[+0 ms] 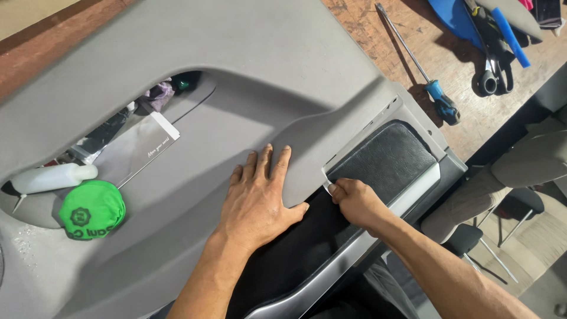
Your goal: The person uses a scraper and by hand to remove old upholstery and trim from a car door panel on a workbench.
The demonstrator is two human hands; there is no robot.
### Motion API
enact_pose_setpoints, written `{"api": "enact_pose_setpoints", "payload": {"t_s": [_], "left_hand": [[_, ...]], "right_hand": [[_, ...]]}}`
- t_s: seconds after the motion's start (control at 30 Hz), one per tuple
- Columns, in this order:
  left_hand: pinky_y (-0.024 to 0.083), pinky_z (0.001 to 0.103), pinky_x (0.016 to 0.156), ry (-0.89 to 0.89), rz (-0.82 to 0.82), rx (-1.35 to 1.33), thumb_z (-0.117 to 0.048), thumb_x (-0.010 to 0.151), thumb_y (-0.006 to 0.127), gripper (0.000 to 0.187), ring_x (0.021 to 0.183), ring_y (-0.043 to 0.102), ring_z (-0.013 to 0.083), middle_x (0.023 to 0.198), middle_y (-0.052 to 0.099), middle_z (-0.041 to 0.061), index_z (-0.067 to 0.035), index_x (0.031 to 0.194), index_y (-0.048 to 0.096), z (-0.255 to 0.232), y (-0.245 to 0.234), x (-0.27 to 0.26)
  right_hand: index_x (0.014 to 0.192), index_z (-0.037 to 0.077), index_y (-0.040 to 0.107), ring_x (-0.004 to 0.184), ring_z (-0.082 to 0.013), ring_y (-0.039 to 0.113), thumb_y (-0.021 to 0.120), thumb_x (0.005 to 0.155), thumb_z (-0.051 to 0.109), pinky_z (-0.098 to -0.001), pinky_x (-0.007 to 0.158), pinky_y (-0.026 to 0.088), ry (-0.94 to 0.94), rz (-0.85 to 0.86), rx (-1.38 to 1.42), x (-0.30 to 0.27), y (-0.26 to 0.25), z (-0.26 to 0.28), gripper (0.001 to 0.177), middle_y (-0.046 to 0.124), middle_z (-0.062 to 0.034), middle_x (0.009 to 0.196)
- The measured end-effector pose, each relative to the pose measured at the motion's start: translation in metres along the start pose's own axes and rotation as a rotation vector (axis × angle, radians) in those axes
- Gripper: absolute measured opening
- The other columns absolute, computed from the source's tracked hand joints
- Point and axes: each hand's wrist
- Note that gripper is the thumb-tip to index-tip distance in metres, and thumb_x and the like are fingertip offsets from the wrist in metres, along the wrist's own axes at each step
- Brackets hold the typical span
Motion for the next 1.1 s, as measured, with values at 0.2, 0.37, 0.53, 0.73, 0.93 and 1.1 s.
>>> {"api": "enact_pose_setpoints", "payload": {"t_s": [0.2, 0.37, 0.53, 0.73, 0.93, 1.1], "left_hand": [[0.022, 0.055, 0.120, -0.020, -0.028, -0.039, -0.051, 0.074, 0.080, 0.110, 0.149, 0.022, 0.0395, 0.166, 0.023, 0.021, -0.017, 0.161, 0.022, -0.006, -0.004, -0.004], [0.020, 0.057, 0.120, -0.070, -0.033, -0.012, -0.048, 0.075, 0.081, 0.109, 0.150, 0.021, 0.0393, 0.163, 0.023, 0.021, -0.013, 0.158, 0.020, -0.016, -0.005, -0.006], [0.019, 0.061, 0.117, -0.079, -0.073, 0.047, -0.045, 0.076, 0.083, 0.114, 0.149, 0.021, 0.0438, 0.165, 0.021, 0.023, -0.011, 0.160, 0.015, -0.030, 0.003, 0.000], [0.028, 0.063, 0.112, -0.021, -0.091, 0.141, -0.030, 0.079, 0.080, 0.103, 0.146, 0.030, 0.0507, 0.160, 0.027, 0.028, -0.007, 0.158, 0.019, -0.028, 0.011, 0.003], [0.033, 0.065, 0.109, 0.023, -0.144, 0.165, -0.022, 0.077, 0.080, 0.099, 0.141, 0.035, 0.0550, 0.157, 0.032, 0.032, -0.003, 0.156, 0.023, -0.022, 0.018, 0.008], [0.032, 0.064, 0.110, -0.031, -0.121, 0.139, -0.020, 0.075, 0.080, 0.100, 0.144, 0.033, 0.0500, 0.159, 0.030, 0.028, -0.009, 0.157, 0.024, -0.028, 0.011, 0.006]], "right_hand": [[0.095, 0.004, 0.068, 0.079, -0.0222, 0.065, 0.047, 0.105, 0.039, -0.0405, 0.077, 0.055, -0.028, -0.024, 0.009, -0.008, 0.000, 0.003, 0.042, 0.067, -0.0113, 0.083], [0.093, 0.001, 0.068, 0.079, -0.0264, 0.068, 0.050, 0.103, 0.039, -0.0419, 0.077, 0.055, -0.126, -0.049, -0.126, -0.016, -0.014, -0.026, 0.044, 0.067, -0.0147, 0.079], [0.095, 0.002, 0.066, 0.079, -0.0240, 0.072, 0.047, 0.103, 0.038, -0.0383, 0.075, 0.057, -0.246, -0.118, -0.053, 0.001, -0.006, -0.031, 0.041, 0.071, -0.0118, 0.081], [0.096, 0.003, 0.067, 0.077, -0.0233, 0.071, 0.045, 0.104, 0.039, -0.0385, 0.074, 0.058, -0.120, -0.066, -0.056, -0.002, -0.010, -0.013, 0.043, 0.070, -0.0114, 0.080], [0.099, 0.004, 0.069, 0.074, -0.0259, 0.068, 0.044, 0.106, 0.038, -0.0427, 0.072, 0.056, 0.044, 0.003, -0.097, 0.003, -0.013, 0.013, 0.042, 0.068, -0.0149, 0.080], [0.098, 0.005, 0.070, 0.076, -0.0210, 0.066, 0.048, 0.103, 0.039, -0.0408, 0.073, 0.055, -0.055, -0.011, -0.057, 0.001, -0.020, 0.001, 0.041, 0.068, -0.0089, 0.081]]}}
Point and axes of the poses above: each hand's wrist, its own x-axis towards the middle knuckle, its own y-axis out of the palm, z = x × y
